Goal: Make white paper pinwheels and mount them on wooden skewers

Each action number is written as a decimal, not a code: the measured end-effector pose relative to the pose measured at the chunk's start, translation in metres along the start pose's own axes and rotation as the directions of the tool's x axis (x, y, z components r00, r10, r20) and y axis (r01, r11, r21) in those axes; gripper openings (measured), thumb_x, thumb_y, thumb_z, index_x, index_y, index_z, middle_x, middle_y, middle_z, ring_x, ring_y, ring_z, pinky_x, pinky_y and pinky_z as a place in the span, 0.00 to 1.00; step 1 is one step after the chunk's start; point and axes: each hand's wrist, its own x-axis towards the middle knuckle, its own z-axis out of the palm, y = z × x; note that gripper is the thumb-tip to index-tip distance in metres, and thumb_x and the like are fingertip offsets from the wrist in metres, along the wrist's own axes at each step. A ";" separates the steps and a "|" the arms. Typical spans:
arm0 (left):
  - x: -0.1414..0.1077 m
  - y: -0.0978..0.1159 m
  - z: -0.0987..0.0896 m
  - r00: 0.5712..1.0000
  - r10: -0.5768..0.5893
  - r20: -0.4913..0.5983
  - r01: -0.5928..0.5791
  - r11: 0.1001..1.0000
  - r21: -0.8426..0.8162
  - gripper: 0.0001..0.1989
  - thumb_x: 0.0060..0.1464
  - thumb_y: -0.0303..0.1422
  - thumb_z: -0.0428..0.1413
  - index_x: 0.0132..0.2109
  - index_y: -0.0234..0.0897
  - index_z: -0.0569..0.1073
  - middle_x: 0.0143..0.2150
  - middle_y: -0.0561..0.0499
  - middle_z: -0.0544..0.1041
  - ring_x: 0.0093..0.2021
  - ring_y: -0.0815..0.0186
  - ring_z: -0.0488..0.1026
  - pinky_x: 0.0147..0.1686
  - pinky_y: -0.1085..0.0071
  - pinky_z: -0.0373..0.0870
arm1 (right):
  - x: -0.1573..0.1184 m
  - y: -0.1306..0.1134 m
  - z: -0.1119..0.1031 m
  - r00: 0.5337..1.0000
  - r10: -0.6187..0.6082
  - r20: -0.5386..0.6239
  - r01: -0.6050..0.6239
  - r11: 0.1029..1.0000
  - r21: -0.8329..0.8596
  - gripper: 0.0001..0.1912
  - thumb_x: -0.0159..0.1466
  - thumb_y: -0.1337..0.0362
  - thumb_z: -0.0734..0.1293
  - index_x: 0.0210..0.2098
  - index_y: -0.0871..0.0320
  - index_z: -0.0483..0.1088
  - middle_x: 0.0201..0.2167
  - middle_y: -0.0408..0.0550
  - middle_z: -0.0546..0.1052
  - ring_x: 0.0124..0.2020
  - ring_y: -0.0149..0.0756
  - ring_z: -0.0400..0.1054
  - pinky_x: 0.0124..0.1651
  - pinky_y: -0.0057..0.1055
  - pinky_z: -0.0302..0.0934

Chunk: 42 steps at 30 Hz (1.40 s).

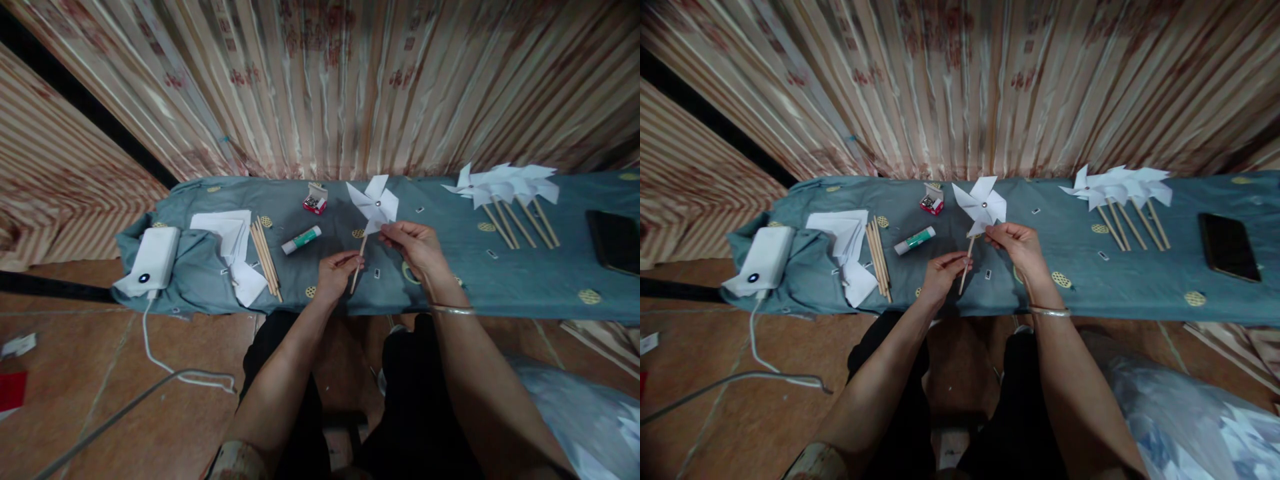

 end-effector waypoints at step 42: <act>0.001 -0.003 -0.002 1.000 -0.023 0.010 0.023 1.000 0.004 0.15 0.34 0.35 0.71 0.32 0.33 0.81 0.30 0.48 0.81 0.30 0.66 0.77 0.42 0.65 0.73 | 0.014 0.003 -0.017 0.963 -0.179 -0.202 0.155 0.979 -0.128 0.17 0.47 0.51 0.78 0.18 0.56 0.74 0.17 0.39 0.72 0.20 0.25 0.61 0.25 0.25 0.58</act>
